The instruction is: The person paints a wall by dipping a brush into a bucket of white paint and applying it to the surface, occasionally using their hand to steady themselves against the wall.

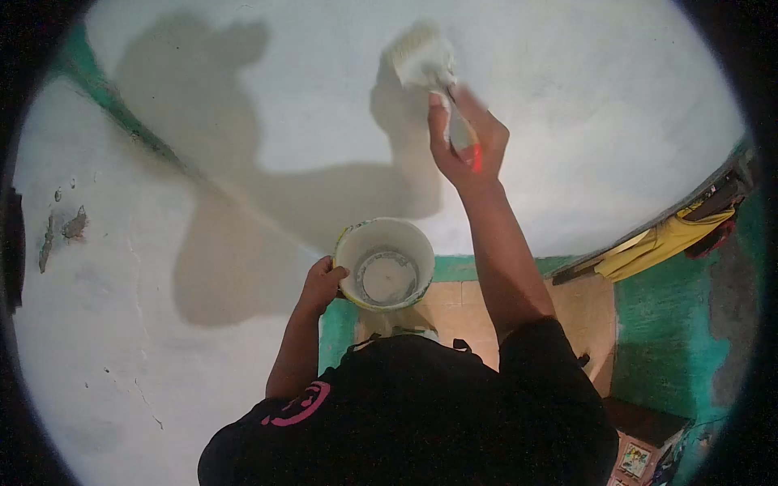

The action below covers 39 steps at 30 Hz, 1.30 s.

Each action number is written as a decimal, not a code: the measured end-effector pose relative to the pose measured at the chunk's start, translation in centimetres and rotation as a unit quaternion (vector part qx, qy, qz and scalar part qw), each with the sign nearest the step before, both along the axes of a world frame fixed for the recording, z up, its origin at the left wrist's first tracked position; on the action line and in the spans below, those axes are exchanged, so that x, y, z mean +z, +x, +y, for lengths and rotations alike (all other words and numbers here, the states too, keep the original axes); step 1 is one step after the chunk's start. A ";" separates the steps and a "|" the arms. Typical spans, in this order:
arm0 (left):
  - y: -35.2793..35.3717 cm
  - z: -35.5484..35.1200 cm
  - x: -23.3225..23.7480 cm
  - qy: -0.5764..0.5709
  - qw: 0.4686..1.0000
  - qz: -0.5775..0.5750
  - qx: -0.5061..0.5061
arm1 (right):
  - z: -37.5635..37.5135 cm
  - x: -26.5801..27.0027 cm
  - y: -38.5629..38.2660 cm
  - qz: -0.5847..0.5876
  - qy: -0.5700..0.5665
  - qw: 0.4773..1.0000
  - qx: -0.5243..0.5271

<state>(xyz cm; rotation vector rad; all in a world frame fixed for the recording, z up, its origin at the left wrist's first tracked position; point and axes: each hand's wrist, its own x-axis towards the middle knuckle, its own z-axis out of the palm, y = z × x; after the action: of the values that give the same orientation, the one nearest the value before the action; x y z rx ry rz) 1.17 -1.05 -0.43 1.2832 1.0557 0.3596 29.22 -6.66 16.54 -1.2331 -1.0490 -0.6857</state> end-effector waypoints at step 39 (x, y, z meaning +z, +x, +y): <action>-1.0 1.0 -1.0 0.022 0.999 0.001 -0.023 | -5.1 -9.5 2.6 0.031 -0.169 0.979 -0.111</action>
<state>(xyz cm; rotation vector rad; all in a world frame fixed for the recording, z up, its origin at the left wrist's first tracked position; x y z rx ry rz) 0.18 -0.03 -1.43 1.3454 1.0231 0.3492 31.80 -11.80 6.99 -1.6757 -1.0120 -0.6509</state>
